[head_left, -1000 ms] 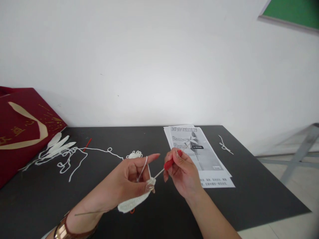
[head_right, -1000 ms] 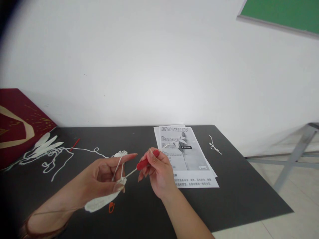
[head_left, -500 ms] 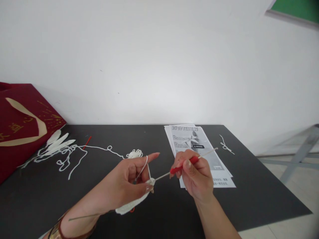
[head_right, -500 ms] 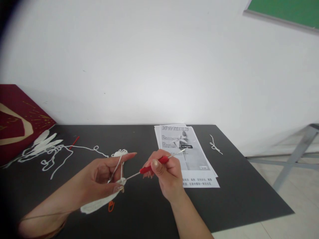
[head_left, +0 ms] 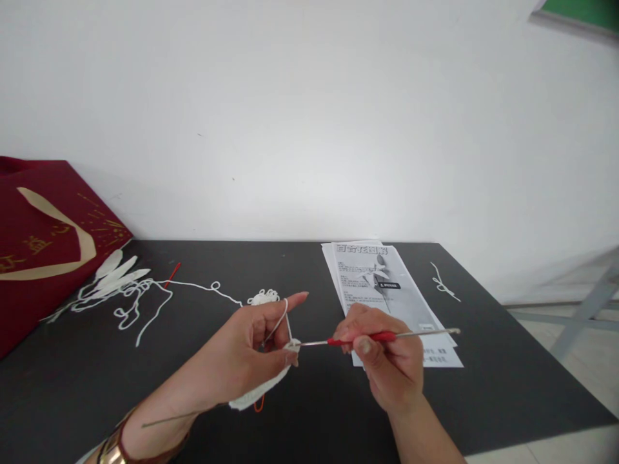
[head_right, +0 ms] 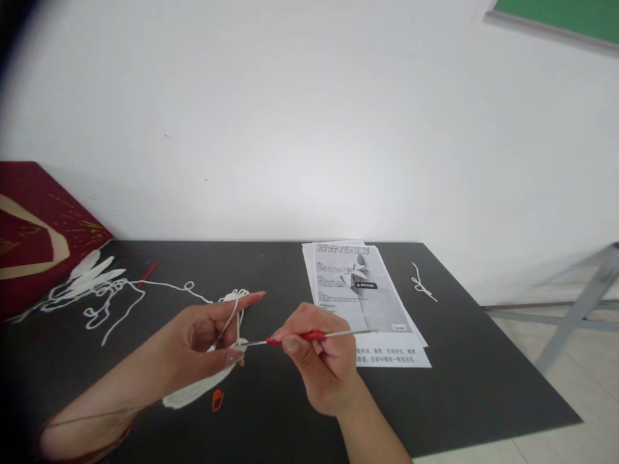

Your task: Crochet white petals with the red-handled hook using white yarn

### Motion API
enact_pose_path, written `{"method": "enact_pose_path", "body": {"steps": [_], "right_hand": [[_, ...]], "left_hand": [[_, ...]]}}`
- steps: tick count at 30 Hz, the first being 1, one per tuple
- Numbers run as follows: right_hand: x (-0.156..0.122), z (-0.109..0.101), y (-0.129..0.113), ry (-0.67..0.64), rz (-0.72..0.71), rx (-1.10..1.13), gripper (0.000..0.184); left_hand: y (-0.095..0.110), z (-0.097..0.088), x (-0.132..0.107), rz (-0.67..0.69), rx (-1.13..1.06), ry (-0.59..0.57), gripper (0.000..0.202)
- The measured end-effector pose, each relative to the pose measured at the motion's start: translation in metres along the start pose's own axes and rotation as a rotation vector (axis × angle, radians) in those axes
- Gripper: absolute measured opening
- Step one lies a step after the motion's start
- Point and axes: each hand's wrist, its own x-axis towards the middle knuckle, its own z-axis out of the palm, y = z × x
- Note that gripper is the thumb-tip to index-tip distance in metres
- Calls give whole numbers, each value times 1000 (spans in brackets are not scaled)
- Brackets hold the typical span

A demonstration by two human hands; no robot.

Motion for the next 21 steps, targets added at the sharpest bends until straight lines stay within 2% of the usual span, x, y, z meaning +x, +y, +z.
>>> {"method": "enact_pose_path", "body": {"steps": [7, 9, 12, 14, 17, 21], "right_hand": [[1, 5, -10, -176, -287, -370, 15], [1, 8, -8, -257, -380, -477, 22], [1, 11, -3, -357, -503, -623, 32], [0, 11, 0, -360, -552, -662, 37], [-1, 10, 2, -299, -590, -646, 45], [0, 12, 3, -202, -633, -591, 43]], "left_hand": [[-4, -1, 4, 78, 231, 131, 9], [-5, 2, 3, 67, 265, 181, 17], [-4, 6, -1, 28, 257, 258, 44], [-1, 7, -2, 48, 193, 286, 49], [4, 6, -2, 66, -18, 265, 48], [7, 7, -3, -18, -397, 246, 70]]}}
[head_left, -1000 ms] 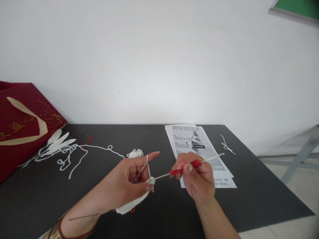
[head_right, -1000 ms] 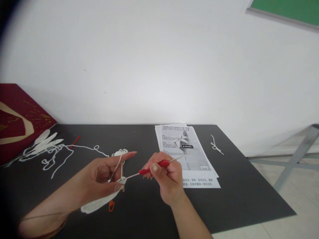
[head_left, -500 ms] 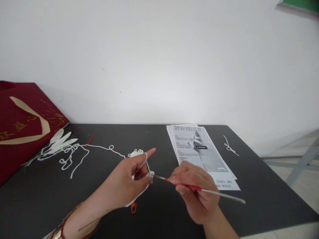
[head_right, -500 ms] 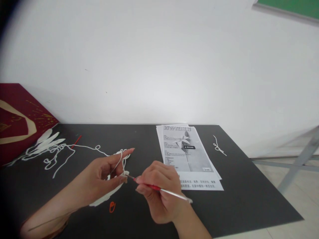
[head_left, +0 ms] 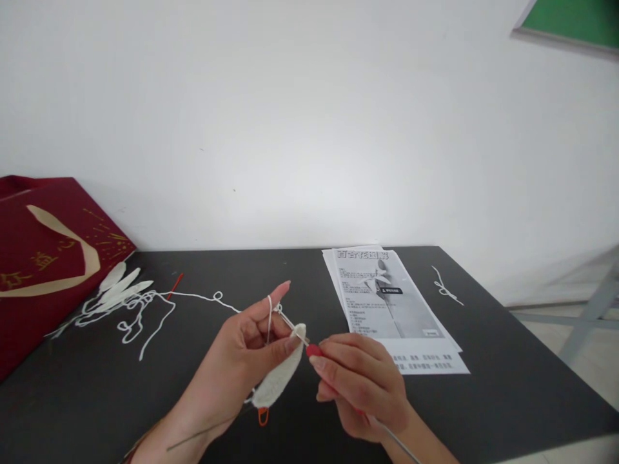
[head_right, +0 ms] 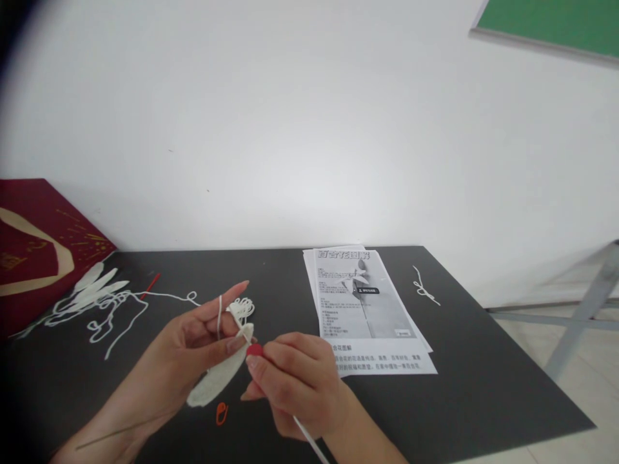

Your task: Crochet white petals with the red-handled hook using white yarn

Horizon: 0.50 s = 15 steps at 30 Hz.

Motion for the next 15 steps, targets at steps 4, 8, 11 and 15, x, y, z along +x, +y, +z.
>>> {"method": "enact_pose_path", "body": {"steps": [4, 8, 11, 15], "right_hand": [[2, 4, 2, 85, -70, -23, 28], [1, 5, 4, 75, -128, -6, 22], [0, 5, 6, 54, -124, 8, 23], [1, 4, 6, 59, -121, 10, 23]], "left_hand": [[-4, 4, -3, 12, -149, 28, 80], [-7, 6, -4, -23, -183, -21, 81], [-7, 5, -3, -23, -198, -33, 80], [-4, 1, -2, -52, -216, -33, 76]]}}
